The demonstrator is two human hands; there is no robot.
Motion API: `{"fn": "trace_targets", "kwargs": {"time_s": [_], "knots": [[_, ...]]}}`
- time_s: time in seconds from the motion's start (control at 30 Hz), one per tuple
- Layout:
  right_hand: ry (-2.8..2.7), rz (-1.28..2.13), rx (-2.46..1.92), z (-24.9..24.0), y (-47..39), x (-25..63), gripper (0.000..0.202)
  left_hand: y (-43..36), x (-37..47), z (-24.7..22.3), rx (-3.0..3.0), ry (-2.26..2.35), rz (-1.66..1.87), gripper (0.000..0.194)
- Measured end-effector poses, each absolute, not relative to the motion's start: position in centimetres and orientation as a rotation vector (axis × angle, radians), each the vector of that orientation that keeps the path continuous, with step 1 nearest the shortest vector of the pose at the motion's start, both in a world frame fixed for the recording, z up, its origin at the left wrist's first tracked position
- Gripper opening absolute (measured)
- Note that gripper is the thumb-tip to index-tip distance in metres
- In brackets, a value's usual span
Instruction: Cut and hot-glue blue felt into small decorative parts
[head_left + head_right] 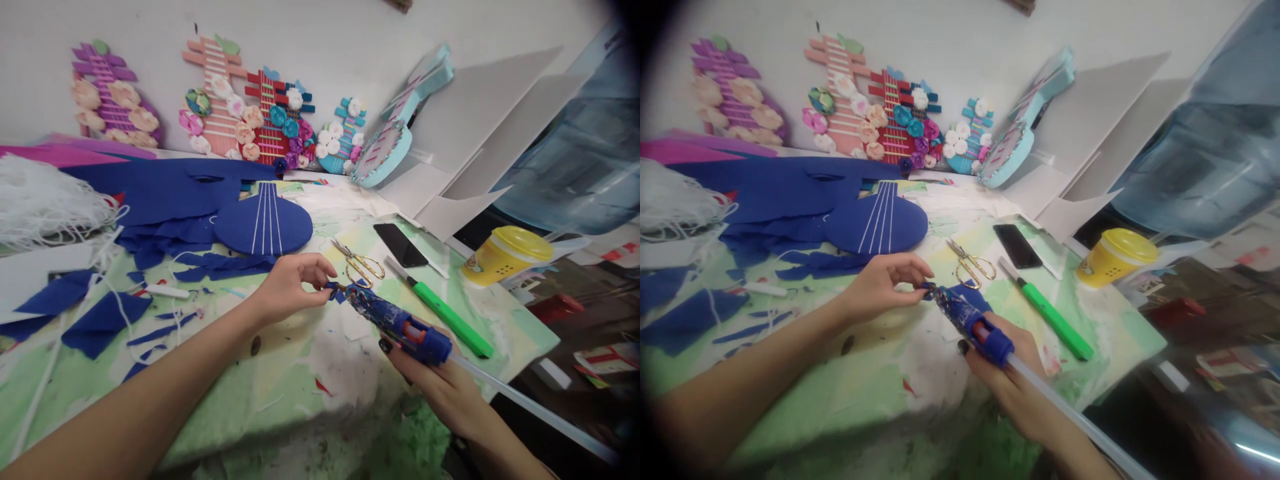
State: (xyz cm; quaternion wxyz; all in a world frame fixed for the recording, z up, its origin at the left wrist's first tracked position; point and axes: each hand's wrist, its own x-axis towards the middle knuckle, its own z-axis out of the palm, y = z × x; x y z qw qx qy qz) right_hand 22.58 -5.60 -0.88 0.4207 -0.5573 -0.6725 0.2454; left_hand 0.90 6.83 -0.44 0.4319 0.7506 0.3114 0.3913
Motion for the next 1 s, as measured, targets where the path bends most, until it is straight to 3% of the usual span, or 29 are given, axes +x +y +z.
{"fn": "trace_targets", "kwargs": {"time_s": [1.0], "knots": [[-1.798, 0.573, -1.402, -0.47, -5.33, 22.35, 0.013, 6.76, 0.96, -0.67, 1.855, 0.749, 0.979, 0.017]]}}
